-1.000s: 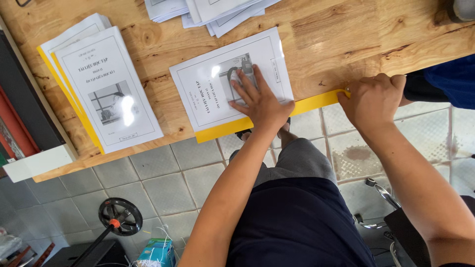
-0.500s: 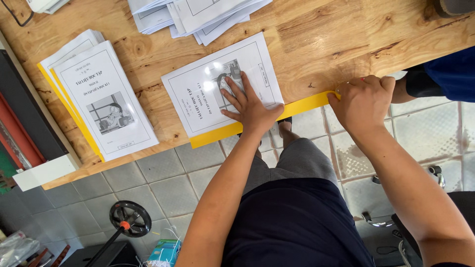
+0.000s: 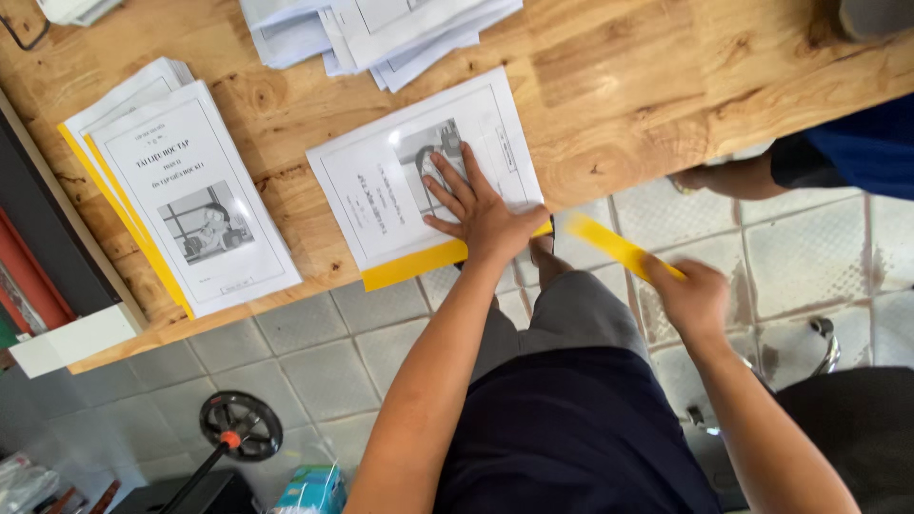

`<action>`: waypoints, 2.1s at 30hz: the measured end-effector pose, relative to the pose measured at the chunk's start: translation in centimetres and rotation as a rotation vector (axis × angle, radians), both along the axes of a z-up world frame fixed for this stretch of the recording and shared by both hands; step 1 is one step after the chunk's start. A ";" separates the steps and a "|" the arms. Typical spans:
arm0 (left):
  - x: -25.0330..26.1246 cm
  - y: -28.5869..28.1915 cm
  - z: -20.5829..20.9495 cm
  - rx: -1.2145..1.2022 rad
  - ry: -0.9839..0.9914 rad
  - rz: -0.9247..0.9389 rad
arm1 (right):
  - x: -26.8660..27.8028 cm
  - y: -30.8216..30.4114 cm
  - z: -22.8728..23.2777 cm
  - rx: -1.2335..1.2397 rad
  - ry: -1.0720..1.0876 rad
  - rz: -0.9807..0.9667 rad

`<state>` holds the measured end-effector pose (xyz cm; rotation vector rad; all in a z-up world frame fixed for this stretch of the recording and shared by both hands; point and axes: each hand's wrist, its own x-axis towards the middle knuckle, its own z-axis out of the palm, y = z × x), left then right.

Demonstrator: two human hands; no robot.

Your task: The person repeatedly applies yellow tape to the bottom edge of printed documents placed on a wooden table. They smooth the tape, flip the document, and place it on a growing stack. The process is repeated for several documents.

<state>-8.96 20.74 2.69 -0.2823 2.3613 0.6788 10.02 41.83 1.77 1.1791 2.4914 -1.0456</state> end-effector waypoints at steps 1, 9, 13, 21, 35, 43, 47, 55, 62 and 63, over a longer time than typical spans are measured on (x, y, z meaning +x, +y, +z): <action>-0.4 0.1 0.0 0.009 0.011 0.019 | 1.0 0.9 -0.7 -0.210 0.018 -0.346; 1.6 -2.7 -2.9 0.213 0.286 -0.010 | -4.3 3.8 -2.9 0.538 0.481 0.593; 6.5 -7.0 -3.3 0.391 0.709 -0.151 | -10.6 -0.4 -2.9 0.744 0.527 0.785; 9.3 -14.1 -4.1 0.051 0.559 -0.552 | -9.3 -10.7 -1.6 0.414 0.434 1.137; 9.9 -22.7 -4.3 -0.093 0.720 -0.527 | -10.4 -23.9 -1.3 0.104 0.472 1.270; 10.2 -23.1 -6.6 -0.193 0.838 -0.574 | -9.3 -13.9 -2.7 0.338 0.070 1.290; 9.3 -22.5 -5.8 -0.174 0.948 -0.513 | -8.2 -9.2 0.1 0.544 0.287 1.030; 6.5 -22.0 5.0 -0.101 1.200 -0.631 | -12.9 -20.9 7.4 0.119 0.728 1.157; 8.6 -17.5 10.2 0.156 1.294 -0.227 | -12.4 -18.3 9.6 -0.387 0.564 0.025; 9.1 -16.6 9.9 0.304 1.142 -0.216 | -12.4 -18.0 8.7 -0.534 0.595 -0.063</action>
